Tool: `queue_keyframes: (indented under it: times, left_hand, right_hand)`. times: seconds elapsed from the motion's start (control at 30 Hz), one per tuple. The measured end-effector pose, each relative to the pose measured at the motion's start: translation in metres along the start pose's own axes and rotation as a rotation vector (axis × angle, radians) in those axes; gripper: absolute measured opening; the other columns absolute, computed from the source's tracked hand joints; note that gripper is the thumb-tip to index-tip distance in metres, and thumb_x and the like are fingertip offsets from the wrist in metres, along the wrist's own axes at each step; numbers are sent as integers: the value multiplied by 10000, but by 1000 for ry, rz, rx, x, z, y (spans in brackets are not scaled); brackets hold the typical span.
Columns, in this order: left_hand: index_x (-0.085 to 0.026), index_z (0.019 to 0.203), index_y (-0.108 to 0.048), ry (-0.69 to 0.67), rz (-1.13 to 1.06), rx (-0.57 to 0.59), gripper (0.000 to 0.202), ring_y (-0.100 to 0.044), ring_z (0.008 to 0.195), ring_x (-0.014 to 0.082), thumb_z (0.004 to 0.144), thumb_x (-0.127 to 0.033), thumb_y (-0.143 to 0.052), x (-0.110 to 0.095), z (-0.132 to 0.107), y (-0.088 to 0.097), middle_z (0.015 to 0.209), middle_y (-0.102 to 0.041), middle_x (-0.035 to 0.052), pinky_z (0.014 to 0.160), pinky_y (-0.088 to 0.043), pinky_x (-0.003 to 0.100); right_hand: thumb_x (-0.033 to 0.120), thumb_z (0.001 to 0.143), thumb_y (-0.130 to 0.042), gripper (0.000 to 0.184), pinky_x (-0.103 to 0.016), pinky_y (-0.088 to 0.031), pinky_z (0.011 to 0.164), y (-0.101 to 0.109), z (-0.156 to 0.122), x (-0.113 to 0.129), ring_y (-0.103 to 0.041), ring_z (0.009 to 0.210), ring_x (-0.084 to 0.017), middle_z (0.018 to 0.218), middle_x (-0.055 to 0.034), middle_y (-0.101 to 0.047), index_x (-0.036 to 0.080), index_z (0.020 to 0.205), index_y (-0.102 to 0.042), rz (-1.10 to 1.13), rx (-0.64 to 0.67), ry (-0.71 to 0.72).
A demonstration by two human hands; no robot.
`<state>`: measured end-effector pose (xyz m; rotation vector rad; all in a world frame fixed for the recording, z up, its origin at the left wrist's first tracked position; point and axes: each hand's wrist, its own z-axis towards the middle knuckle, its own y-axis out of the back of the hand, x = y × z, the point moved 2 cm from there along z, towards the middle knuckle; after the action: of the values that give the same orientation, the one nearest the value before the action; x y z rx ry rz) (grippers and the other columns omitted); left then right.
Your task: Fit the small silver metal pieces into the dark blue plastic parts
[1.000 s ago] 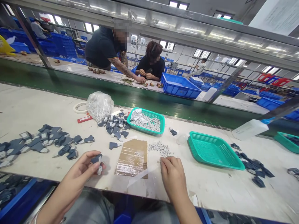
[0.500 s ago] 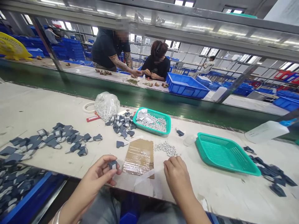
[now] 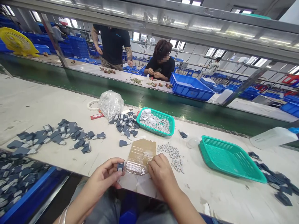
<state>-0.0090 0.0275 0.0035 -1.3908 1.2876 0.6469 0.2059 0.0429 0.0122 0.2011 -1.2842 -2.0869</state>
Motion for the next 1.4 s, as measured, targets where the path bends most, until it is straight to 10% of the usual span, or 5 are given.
queue_keyframes:
  times: [0.4, 0.8, 1.4]
  left_hand:
    - [-177, 1050, -492, 2, 96, 59, 345, -475, 806, 161, 753, -303, -615, 9, 5, -3, 858, -496, 46, 536, -505, 243]
    - [-246, 1021, -597, -132, 437, 42, 268, -579, 951, 151, 757, -200, -586, -5, 4, -36, 1000, -651, 2, 814, -462, 248]
    - [-243, 1016, -612, -144, 532, 20, 278, -587, 925, 146, 740, -208, -598, -5, -3, -34, 975, -657, -12, 829, -469, 238]
  right_hand:
    - [99, 930, -370, 314, -299, -295, 593, -15, 2, 6, -334, 674, -157, 684, -52, -429, 129, 630, -459, -80, 113, 96]
    - [82, 841, -558, 101, -289, -390, 654, 28, 7, 27, -455, 769, -151, 782, -33, -522, 175, 868, -586, 206, -117, -143]
    - [43, 872, -460, 141, -304, -407, 610, 36, 13, 56, -440, 734, -170, 772, -68, -504, 134, 903, -564, 204, 10, 97]
